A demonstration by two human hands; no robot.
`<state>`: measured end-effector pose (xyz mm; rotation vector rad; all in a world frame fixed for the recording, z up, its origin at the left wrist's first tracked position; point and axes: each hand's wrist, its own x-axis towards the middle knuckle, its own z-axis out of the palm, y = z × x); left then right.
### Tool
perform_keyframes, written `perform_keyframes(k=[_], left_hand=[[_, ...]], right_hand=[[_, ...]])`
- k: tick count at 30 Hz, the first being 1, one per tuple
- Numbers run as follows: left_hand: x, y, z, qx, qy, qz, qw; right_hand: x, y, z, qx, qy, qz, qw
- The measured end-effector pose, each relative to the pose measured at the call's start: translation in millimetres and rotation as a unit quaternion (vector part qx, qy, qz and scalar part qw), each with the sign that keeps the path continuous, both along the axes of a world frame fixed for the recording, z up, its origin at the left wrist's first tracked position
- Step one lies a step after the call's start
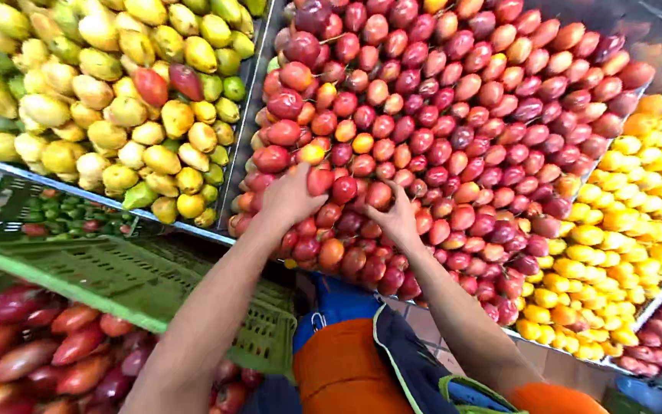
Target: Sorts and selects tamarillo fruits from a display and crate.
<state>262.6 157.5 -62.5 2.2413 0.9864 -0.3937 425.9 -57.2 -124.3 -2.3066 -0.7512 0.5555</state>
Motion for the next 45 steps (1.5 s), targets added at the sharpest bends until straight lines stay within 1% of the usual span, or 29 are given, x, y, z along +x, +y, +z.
perform_keyframes(k=[3, 5, 7, 8, 9, 10, 11, 12, 13, 14, 15, 17, 18, 19, 20, 22, 24, 26, 28, 30, 32, 34, 36, 38, 39, 40, 42, 43, 45], left_hand=[[98, 29, -50, 0.045, 0.066, -0.073, 0.994], [122, 34, -51, 0.035, 0.092, -0.092, 0.991], [118, 35, -30, -0.008, 0.023, -0.038, 0.999], [111, 32, -19, -0.046, -0.048, 0.008, 0.998], [104, 25, -9, -0.098, -0.120, 0.041, 0.987], [96, 16, 1, -0.161, -0.193, 0.051, 0.967], [87, 6, 10, -0.225, -0.259, 0.048, 0.938], [75, -2, 18, -0.272, -0.312, 0.043, 0.909], [59, -4, 24, -0.296, -0.363, 0.059, 0.882], [38, -1, 30, -0.295, -0.395, 0.107, 0.863], [12, 6, 35, -0.263, -0.414, 0.177, 0.854], [-63, 20, 38, -0.103, -0.412, 0.338, 0.840], [-107, 25, 33, -0.005, -0.389, 0.402, 0.829], [-153, 24, 25, 0.089, -0.352, 0.452, 0.815], [-199, 16, 19, 0.170, -0.303, 0.494, 0.797], [-287, -18, 2, 0.292, -0.180, 0.547, 0.763], [-371, -71, -28, 0.348, 0.025, 0.502, 0.791], [-435, -131, -62, 0.318, 0.162, 0.406, 0.841], [-437, -171, -75, 0.241, 0.196, 0.336, 0.889], [-432, -192, -78, 0.208, 0.209, 0.326, 0.898], [-441, -187, -81, 0.159, 0.234, 0.332, 0.900], [-455, -164, -90, 0.109, 0.244, 0.329, 0.906], [-459, -152, -94, 0.074, 0.283, 0.311, 0.904], [-443, -146, -85, 0.017, 0.364, 0.281, 0.888], [-433, -150, -82, -0.006, 0.415, 0.250, 0.875], [-425, -159, -82, -0.022, 0.448, 0.226, 0.865], [-421, -168, -78, -0.024, 0.443, 0.232, 0.865], [-427, -170, -71, -0.026, 0.410, 0.241, 0.879], [-459, -171, -59, -0.046, 0.293, 0.225, 0.928]], right_hand=[[37, 69, -31, -0.021, -0.047, 0.013, 0.999], [51, 86, -45, -0.044, -0.046, 0.060, 0.996], [54, 78, -37, -0.006, -0.036, 0.079, 0.996], [50, 67, -26, 0.024, 0.006, 0.066, 0.997], [44, 54, -12, 0.056, 0.102, 0.045, 0.992], [37, 41, -1, 0.087, 0.259, 0.032, 0.962], [31, 31, 5, 0.122, 0.442, 0.035, 0.888], [25, 23, 5, 0.151, 0.598, 0.037, 0.787], [21, 19, 5, 0.168, 0.678, 0.037, 0.715], [23, 16, 7, 0.173, 0.686, 0.038, 0.706], [27, 14, 11, 0.162, 0.626, 0.030, 0.762], [36, 10, 13, 0.086, 0.352, 0.038, 0.931], [41, 11, 1, 0.044, 0.178, 0.061, 0.981], [49, 15, -18, 0.015, 0.022, 0.081, 0.996], [56, 20, -36, -0.013, -0.076, 0.104, 0.992], [66, 30, -57, -0.077, -0.145, 0.158, 0.974], [75, 41, -60, -0.128, -0.151, 0.217, 0.956], [68, 43, -44, -0.158, -0.159, 0.231, 0.947], [31, 40, -4, -0.150, -0.191, 0.194, 0.950], [-33, 36, 35, -0.105, -0.201, 0.182, 0.957], [-121, 23, 64, -0.030, -0.148, 0.253, 0.956], [-213, 11, 78, 0.092, -0.096, 0.394, 0.910], [-300, -5, 75, 0.143, -0.068, 0.560, 0.813], [-369, -5, 49, 0.082, -0.101, 0.682, 0.720], [-395, -3, 32, 0.001, -0.117, 0.712, 0.693], [-415, 1, 13, -0.086, -0.127, 0.716, 0.681], [-435, 20, -25, -0.237, -0.128, 0.681, 0.681], [-438, 29, -41, -0.285, -0.121, 0.660, 0.684], [-438, 40, -65, -0.321, -0.103, 0.637, 0.694]])
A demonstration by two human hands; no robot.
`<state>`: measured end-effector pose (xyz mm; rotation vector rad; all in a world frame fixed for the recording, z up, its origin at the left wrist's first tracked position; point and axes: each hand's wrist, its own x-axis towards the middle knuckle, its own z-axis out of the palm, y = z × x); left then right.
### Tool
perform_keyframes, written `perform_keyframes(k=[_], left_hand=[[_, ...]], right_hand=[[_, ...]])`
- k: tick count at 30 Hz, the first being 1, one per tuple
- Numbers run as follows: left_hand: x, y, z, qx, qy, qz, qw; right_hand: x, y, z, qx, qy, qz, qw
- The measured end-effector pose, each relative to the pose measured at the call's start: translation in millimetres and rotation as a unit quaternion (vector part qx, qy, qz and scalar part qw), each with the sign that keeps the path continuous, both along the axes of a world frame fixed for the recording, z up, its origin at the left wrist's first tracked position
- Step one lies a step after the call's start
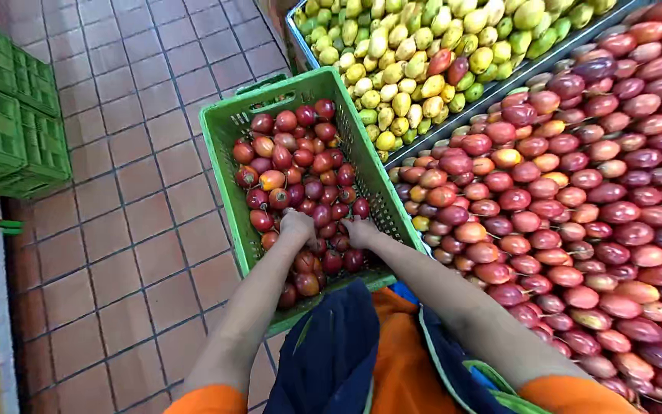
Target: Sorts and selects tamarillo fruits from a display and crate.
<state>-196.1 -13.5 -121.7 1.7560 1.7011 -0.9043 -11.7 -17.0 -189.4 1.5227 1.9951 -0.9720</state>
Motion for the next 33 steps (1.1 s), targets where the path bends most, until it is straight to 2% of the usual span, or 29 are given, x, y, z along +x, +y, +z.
perform_keyframes(k=[2, 4, 6, 8, 10, 12, 14, 15, 16, 17, 18, 20, 21, 22, 23, 24, 26, 27, 28, 29, 31, 33], left_hand=[[-40, -1, 15, -0.048, -0.204, 0.030, 0.977], [-69, -18, 31, -0.094, -0.371, 0.107, 0.917], [-83, -38, 44, -0.126, -0.454, 0.146, 0.870], [-89, -67, 46, -0.147, -0.532, 0.166, 0.818], [-88, -99, 41, -0.148, -0.630, 0.192, 0.738], [-77, -123, 31, -0.168, -0.738, 0.248, 0.604], [-50, -136, 37, -0.200, -0.782, 0.354, 0.472], [-32, -138, 53, -0.199, -0.767, 0.438, 0.425], [-12, -137, 75, -0.187, -0.735, 0.517, 0.396], [4, -131, 89, -0.185, -0.715, 0.560, 0.376], [18, -123, 95, -0.191, -0.712, 0.566, 0.369], [49, -105, 95, -0.204, -0.709, 0.557, 0.383], [67, -98, 93, -0.210, -0.701, 0.550, 0.401], [86, -92, 87, -0.231, -0.708, 0.518, 0.420], [106, -85, 79, -0.262, -0.729, 0.457, 0.437], [130, -78, 74, -0.286, -0.738, 0.402, 0.460], [185, -67, 74, -0.310, -0.708, 0.311, 0.554], [215, -64, 73, -0.325, -0.680, 0.273, 0.598], [246, -60, 71, -0.345, -0.656, 0.244, 0.625], [276, -57, 69, -0.361, -0.635, 0.229, 0.643], [337, -50, 65, -0.364, -0.595, 0.247, 0.672], [396, -42, 59, -0.300, -0.546, 0.314, 0.717]], right_hand=[[4, 6, -9, -0.020, 0.017, -0.025, 0.999], [4, 11, -16, -0.026, 0.042, -0.064, 0.997], [-2, 18, -21, -0.007, 0.049, -0.112, 0.993], [-11, 16, -24, 0.028, 0.022, -0.121, 0.992], [-12, 17, -19, 0.035, 0.015, -0.115, 0.993], [1, 21, 7, 0.016, 0.099, -0.147, 0.984], [26, 17, 50, -0.019, 0.290, -0.201, 0.935], [42, 8, 74, -0.043, 0.404, -0.231, 0.884], [61, -7, 96, -0.079, 0.511, -0.253, 0.818], [83, -25, 114, -0.110, 0.601, -0.262, 0.747], [108, -44, 129, -0.134, 0.670, -0.264, 0.681], [160, -84, 144, -0.158, 0.750, -0.292, 0.573], [185, -105, 145, -0.156, 0.766, -0.319, 0.535], [208, -124, 144, -0.134, 0.766, -0.350, 0.523], [230, -142, 141, -0.098, 0.747, -0.387, 0.532], [246, -157, 138, -0.056, 0.706, -0.429, 0.560], [267, -179, 137, -0.010, 0.592, -0.494, 0.637], [276, -185, 135, -0.024, 0.554, -0.517, 0.652], [285, -191, 129, -0.051, 0.549, -0.540, 0.636], [297, -196, 119, -0.083, 0.569, -0.568, 0.590], [327, -205, 90, -0.123, 0.639, -0.598, 0.469], [361, -209, 73, -0.080, 0.687, -0.618, 0.374]])
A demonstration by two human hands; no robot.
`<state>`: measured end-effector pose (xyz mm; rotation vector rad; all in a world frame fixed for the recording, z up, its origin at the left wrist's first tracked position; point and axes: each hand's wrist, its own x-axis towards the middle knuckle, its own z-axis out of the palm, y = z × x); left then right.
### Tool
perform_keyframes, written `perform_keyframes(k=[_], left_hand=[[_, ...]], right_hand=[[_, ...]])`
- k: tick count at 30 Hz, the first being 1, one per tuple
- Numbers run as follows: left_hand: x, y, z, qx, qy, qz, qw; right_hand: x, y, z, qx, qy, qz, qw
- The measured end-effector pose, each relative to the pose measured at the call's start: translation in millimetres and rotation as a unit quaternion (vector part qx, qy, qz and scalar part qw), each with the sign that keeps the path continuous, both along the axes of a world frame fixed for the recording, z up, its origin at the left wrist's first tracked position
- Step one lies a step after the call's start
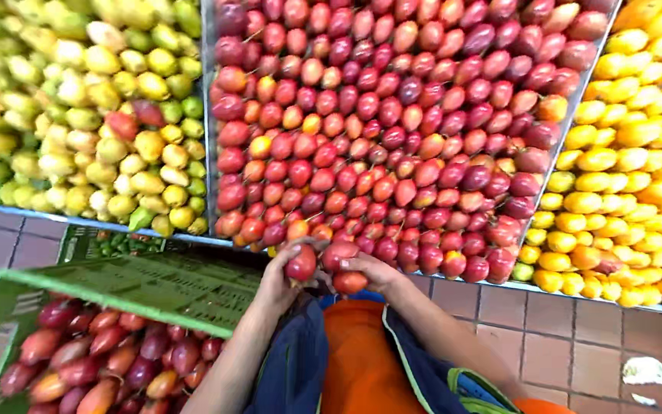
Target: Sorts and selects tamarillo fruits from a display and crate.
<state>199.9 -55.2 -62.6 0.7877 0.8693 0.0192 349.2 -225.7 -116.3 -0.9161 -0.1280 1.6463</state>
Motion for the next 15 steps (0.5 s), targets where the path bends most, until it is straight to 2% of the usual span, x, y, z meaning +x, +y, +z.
perform_keyframes(k=[2, 3, 4, 7, 9, 10, 12, 13, 14, 15], left_hand=[[54, 10, -10, 0.013, 0.052, 0.065, 0.996], [79, 17, -17, 0.007, 0.037, 0.088, 0.995], [103, 22, -23, -0.003, 0.011, 0.116, 0.993], [173, 29, -41, -0.046, -0.084, 0.183, 0.978], [217, 30, -54, -0.020, -0.035, 0.179, 0.983], [231, 29, -62, 0.008, 0.025, 0.158, 0.987], [238, 26, -70, 0.081, 0.153, 0.045, 0.984], [238, 25, -69, 0.139, 0.209, -0.041, 0.967], [238, 26, -66, 0.217, 0.247, -0.113, 0.938], [236, 26, -63, 0.326, 0.273, -0.148, 0.893]], right_hand=[[43, -1, -2, -0.020, -0.086, -0.117, 0.989], [69, 0, -3, -0.055, -0.187, -0.160, 0.968], [98, 2, -6, -0.092, -0.315, -0.174, 0.928], [166, 25, -21, -0.187, -0.641, -0.149, 0.730], [198, 52, -32, -0.192, -0.767, -0.048, 0.610], [210, 64, -40, -0.185, -0.793, 0.011, 0.581], [222, 76, -52, -0.147, -0.798, 0.099, 0.576], [226, 75, -55, -0.127, -0.794, 0.106, 0.584], [230, 74, -59, -0.116, -0.787, 0.091, 0.599], [233, 73, -63, -0.115, -0.781, 0.058, 0.612]])
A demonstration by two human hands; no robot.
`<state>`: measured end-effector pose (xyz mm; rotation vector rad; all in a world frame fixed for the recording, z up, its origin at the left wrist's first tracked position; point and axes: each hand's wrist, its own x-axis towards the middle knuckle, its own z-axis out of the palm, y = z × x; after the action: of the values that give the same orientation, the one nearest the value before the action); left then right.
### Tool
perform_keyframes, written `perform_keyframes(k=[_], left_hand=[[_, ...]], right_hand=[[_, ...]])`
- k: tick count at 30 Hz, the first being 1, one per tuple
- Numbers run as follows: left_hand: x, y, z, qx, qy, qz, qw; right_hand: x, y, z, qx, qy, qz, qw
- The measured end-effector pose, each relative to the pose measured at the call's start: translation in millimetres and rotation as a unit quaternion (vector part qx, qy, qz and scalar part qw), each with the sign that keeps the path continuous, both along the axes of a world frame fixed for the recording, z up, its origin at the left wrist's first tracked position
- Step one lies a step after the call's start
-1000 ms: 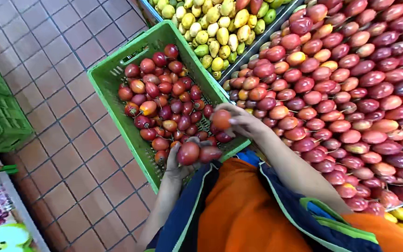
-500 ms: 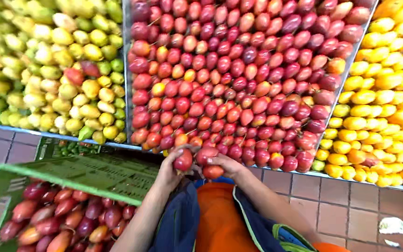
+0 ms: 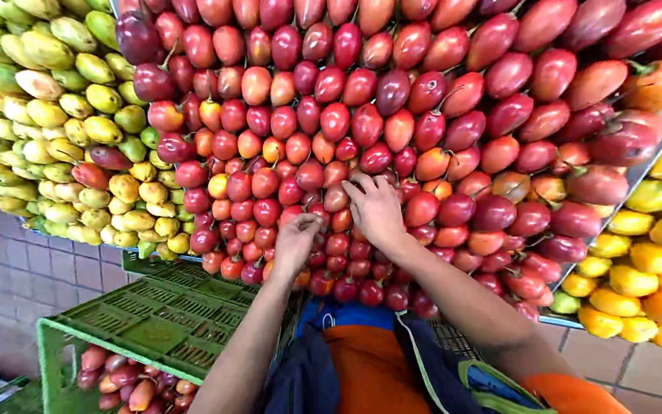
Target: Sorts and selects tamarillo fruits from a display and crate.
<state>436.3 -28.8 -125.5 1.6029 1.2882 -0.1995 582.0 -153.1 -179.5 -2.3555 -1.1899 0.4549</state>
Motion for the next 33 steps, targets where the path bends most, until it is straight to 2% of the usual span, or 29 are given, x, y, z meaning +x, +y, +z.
perform_keyframes(k=[2, 3, 4, 7, 10, 14, 16, 18, 21, 24, 26, 28, 30, 32, 33], left_hand=[[-2, 8, -2, 0.231, -0.006, -0.089, 0.969], [3, 18, -4, 0.291, -0.018, -0.133, 0.947], [11, 30, -6, 0.308, -0.026, -0.184, 0.933], [36, 64, -11, 0.259, 0.003, -0.327, 0.909], [44, 78, 6, 0.189, 0.002, -0.385, 0.903], [29, 67, -7, 0.235, -0.048, -0.376, 0.895], [16, 43, -15, 0.295, -0.055, -0.337, 0.892], [-5, 8, -13, 0.333, -0.036, -0.307, 0.891], [-80, -39, 10, 0.327, -0.085, -0.243, 0.909], [-195, -65, 34, 0.384, -0.206, -0.191, 0.880], [-285, -59, 47, 0.449, -0.195, -0.110, 0.865], [-382, -40, 42, 0.475, -0.095, 0.045, 0.874], [-476, -20, 25, 0.415, 0.073, 0.182, 0.889], [-541, -5, -5, 0.303, 0.213, 0.214, 0.904], [-562, -1, -24, 0.260, 0.249, 0.181, 0.915]], right_hand=[[-6, -3, -11, 0.047, 0.003, -0.069, 0.996], [-11, -3, -19, 0.051, -0.004, -0.096, 0.994], [-16, -3, -25, 0.036, -0.015, -0.108, 0.993], [-25, -10, -25, -0.021, -0.036, -0.100, 0.994], [-17, -30, -3, -0.041, -0.005, -0.033, 0.999], [1, -31, -5, -0.036, -0.029, 0.017, 0.999], [-2, -32, 0, -0.031, -0.037, 0.022, 0.999], [-12, -44, 20, -0.028, -0.040, 0.018, 0.999], [-42, -79, 50, 0.040, -0.069, -0.023, 0.997], [-83, -139, 49, 0.039, 0.011, -0.039, 0.998], [-120, -176, 39, 0.002, 0.089, -0.062, 0.994], [-168, -199, 32, 0.002, 0.144, -0.094, 0.985], [-223, -201, 34, 0.035, 0.190, -0.120, 0.974], [-269, -185, 39, 0.081, 0.185, -0.076, 0.976], [-291, -168, 49, 0.096, 0.181, -0.039, 0.978]])
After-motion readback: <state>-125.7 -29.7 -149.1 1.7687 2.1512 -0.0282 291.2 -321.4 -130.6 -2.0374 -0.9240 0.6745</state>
